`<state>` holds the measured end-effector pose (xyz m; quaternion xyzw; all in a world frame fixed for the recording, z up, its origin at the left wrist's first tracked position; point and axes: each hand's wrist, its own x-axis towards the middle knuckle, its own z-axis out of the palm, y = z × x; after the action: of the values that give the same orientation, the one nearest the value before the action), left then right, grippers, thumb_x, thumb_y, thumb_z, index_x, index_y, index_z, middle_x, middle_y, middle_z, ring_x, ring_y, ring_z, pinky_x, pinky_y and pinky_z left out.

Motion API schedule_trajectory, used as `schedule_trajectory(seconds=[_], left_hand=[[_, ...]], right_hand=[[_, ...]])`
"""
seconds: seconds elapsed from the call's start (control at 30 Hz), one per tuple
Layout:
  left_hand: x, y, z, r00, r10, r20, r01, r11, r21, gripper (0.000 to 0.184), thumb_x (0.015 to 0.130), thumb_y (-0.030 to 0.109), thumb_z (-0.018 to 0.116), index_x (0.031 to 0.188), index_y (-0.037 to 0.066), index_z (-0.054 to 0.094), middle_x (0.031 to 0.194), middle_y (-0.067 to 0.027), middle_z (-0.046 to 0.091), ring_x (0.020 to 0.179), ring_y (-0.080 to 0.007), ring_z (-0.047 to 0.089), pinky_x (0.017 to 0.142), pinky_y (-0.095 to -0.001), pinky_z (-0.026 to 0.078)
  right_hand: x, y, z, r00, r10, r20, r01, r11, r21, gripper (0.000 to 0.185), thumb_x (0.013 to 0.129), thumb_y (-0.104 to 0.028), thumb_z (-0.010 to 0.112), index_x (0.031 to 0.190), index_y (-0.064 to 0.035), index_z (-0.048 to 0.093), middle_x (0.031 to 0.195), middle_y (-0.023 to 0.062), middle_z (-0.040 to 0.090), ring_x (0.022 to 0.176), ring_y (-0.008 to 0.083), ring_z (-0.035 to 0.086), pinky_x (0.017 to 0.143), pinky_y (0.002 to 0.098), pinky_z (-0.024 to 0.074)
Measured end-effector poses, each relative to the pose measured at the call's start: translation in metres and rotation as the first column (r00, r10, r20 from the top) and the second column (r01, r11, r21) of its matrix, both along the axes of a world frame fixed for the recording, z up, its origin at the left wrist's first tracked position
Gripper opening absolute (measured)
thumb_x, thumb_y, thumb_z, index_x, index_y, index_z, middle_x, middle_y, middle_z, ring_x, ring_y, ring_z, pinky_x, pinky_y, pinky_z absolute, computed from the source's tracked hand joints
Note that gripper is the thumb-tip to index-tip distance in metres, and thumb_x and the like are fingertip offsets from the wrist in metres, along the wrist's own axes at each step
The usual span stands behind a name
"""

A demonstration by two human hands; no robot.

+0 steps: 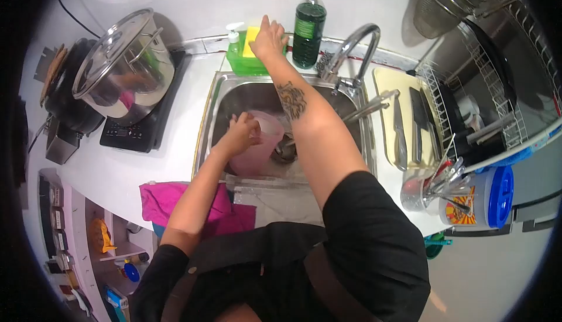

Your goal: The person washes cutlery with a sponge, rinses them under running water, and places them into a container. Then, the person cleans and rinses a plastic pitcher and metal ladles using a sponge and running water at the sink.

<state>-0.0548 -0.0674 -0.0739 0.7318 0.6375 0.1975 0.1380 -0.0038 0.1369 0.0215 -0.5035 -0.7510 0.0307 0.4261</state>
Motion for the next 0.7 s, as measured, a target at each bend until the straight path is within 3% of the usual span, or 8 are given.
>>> schedule_trajectory(seconds=[0.07,0.23,0.33,0.4,0.5,0.57,0.63,0.7], left_hand=[[-0.006,0.001,0.006,0.991,0.006,0.135,0.01,0.993,-0.118,0.027,0.063,0.022,0.07,0.082,0.008,0.056,0.106,-0.0101,0.045,0.101,-0.0362,0.043,0.085,-0.051,0.035],[-0.017,0.001,0.027,0.949,0.153,0.274,-0.077,0.961,-0.266,0.026,0.065,0.023,0.07,0.071,0.002,0.055,0.084,-0.0149,0.057,0.078,-0.0298,0.056,0.069,-0.0359,0.043],[-0.022,0.003,0.035,0.838,0.221,0.5,-0.136,0.97,-0.201,0.031,0.067,0.026,0.068,0.079,0.0,0.057,0.078,-0.0157,0.058,0.073,-0.03,0.056,0.066,-0.035,0.043],[-0.017,0.004,0.042,0.782,0.234,0.577,-0.14,0.969,-0.204,0.033,0.068,0.026,0.068,0.082,-0.001,0.056,0.077,-0.0157,0.058,0.071,-0.0308,0.056,0.066,-0.035,0.043],[0.003,-0.009,0.083,0.885,0.244,0.395,-0.178,0.964,-0.196,0.031,0.066,0.022,0.068,0.084,0.0,0.056,0.083,-0.013,0.057,0.08,-0.0299,0.054,0.068,-0.035,0.043],[0.02,-0.02,0.095,0.99,-0.093,0.102,0.055,0.944,0.326,0.025,0.064,0.016,0.066,0.084,0.003,0.057,0.09,-0.0119,0.055,0.091,-0.0289,0.051,0.072,-0.0363,0.043],[0.048,-0.032,0.102,0.982,-0.182,0.056,0.152,0.927,0.344,0.022,0.061,0.013,0.065,0.08,0.006,0.056,0.097,-0.0112,0.052,0.102,-0.0318,0.045,0.077,-0.0381,0.043],[0.073,-0.043,0.102,0.877,-0.454,-0.157,0.479,0.804,0.352,0.024,0.061,0.015,0.064,0.083,0.01,0.056,0.1,-0.011,0.05,0.105,-0.0369,0.043,0.081,-0.0398,0.043]], right_hand=[[-0.006,0.006,-0.001,0.969,0.002,0.248,0.077,0.948,-0.308,0.062,0.059,-0.029,0.073,0.112,-0.0075,0.047,0.117,0.0152,0.037,0.112,0.0305,0.032,0.091,0.0461,0.0273],[0.005,0.013,0.002,0.935,0.031,0.353,0.058,0.969,-0.238,0.054,0.058,-0.027,0.074,0.102,-0.0072,0.051,0.11,0.0121,0.042,0.104,0.0284,0.04,0.088,0.0434,0.0326],[0.021,0.0,0.014,0.945,0.317,-0.077,-0.296,0.933,0.202,0.027,0.064,-0.014,0.065,0.079,-0.0021,0.046,0.079,0.017,0.049,0.071,0.0342,0.051,0.065,0.0377,0.0443],[0.047,-0.042,0.026,0.893,0.386,-0.233,-0.383,0.922,0.059,0.029,0.063,-0.013,0.066,0.081,-0.0026,0.046,0.08,0.0153,0.05,0.072,0.0308,0.052,0.067,0.0367,0.0434],[0.091,-0.103,0.029,0.773,0.558,-0.302,-0.633,0.704,-0.321,0.032,0.063,-0.012,0.065,0.086,-0.0033,0.045,0.086,0.0126,0.053,0.08,0.023,0.053,0.071,0.0345,0.042],[0.115,-0.118,0.016,0.526,0.825,0.204,-0.786,0.564,-0.255,0.027,0.071,-0.02,0.06,0.092,-0.0068,0.048,0.09,0.0142,0.056,0.087,0.0308,0.054,0.07,0.0357,0.0434],[0.13,-0.13,-0.02,0.402,0.904,-0.145,-0.82,0.285,-0.496,0.026,0.072,-0.02,0.059,0.095,-0.0105,0.052,0.095,0.0087,0.056,0.091,0.0237,0.054,0.077,0.0329,0.041],[0.149,-0.128,-0.083,0.541,0.821,-0.183,-0.762,0.387,-0.519,0.028,0.073,-0.02,0.058,0.097,-0.0105,0.05,0.097,0.0087,0.055,0.092,0.0236,0.052,0.078,0.0329,0.04]])
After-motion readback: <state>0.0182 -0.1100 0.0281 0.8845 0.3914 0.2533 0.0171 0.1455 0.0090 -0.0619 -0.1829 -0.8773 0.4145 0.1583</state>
